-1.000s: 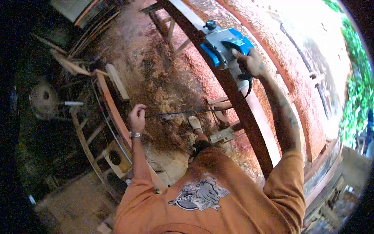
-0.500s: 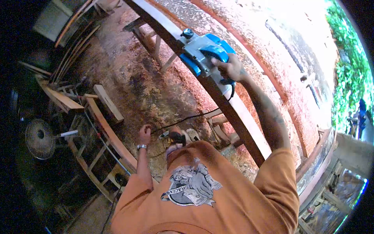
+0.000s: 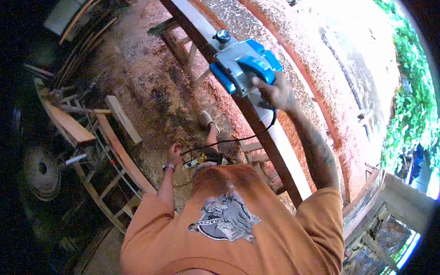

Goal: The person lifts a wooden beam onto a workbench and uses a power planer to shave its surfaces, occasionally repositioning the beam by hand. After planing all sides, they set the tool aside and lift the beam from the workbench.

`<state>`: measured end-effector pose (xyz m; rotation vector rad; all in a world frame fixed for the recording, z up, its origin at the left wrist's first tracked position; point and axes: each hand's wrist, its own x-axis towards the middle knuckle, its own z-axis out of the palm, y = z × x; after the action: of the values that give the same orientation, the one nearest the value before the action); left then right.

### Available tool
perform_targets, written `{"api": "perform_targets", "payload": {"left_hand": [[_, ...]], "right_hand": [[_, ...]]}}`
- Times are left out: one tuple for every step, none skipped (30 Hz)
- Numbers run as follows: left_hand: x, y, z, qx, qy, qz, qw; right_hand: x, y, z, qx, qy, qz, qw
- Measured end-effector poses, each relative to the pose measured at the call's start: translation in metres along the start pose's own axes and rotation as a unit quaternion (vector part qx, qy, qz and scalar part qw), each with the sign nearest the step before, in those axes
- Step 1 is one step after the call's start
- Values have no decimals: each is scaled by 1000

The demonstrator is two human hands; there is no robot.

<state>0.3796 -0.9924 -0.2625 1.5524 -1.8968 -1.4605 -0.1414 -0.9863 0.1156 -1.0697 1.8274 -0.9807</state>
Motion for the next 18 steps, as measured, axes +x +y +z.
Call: {"api": "perform_targets", "payload": {"left_hand": [[12, 4, 0, -1, -11, -37, 999], [21, 6, -2, -1, -20, -76, 997], [28, 13, -5, 0, -29, -116, 993], [40, 13, -7, 5, -38, -121, 992], [56, 12, -10, 12, -46, -127, 991], [70, 11, -14, 18, -53, -134, 989], [80, 16, -14, 27, -59, -138, 988], [94, 21, -17, 36, -63, -145, 987], [105, 26, -24, 47, -65, -151, 985], [113, 21, -29, 51, -62, -157, 984], [124, 18, -31, 54, -60, -160, 984], [137, 12, -31, 56, -60, -160, 984], [150, 25, -33, 57, -62, -159, 984], [156, 38, -37, 93, -61, -155, 982], [165, 40, -42, 94, -50, -126, 986], [175, 35, -44, 94, -40, -95, 990], [184, 31, -44, 94, -31, -65, 993], [198, 5, -46, 137, -20, -5, 990]], "right_hand": [[8, -1, 1, 2, -2, 36, 999], [16, 0, 1, -31, -2, 30, 999], [19, -5, 4, -9, -3, 29, 1000], [25, -11, 7, -11, 6, 3, 1000], [32, -16, 9, -11, 15, -23, 1000], [40, -21, 10, -14, 14, -12, 1000], [44, -24, 10, -16, 11, -1, 1000], [54, -30, 13, -15, 4, 8, 1000], [64, -37, 16, -14, -8, 16, 1000], [74, -42, 18, -13, -20, 22, 999], [83, -46, 20, -13, -29, 28, 999], [91, -48, 26, -5, -10, 14, 1000], [104, -52, 29, -17, -17, 10, 1000], [113, -55, 30, -31, -22, 7, 999], [123, -59, 33, -44, -27, 6, 999], [136, -66, 37, -47, -23, -16, 998], [151, -72, 41, -51, -19, -38, 998], [165, -75, 46, -55, -10, -50, 997]]}}
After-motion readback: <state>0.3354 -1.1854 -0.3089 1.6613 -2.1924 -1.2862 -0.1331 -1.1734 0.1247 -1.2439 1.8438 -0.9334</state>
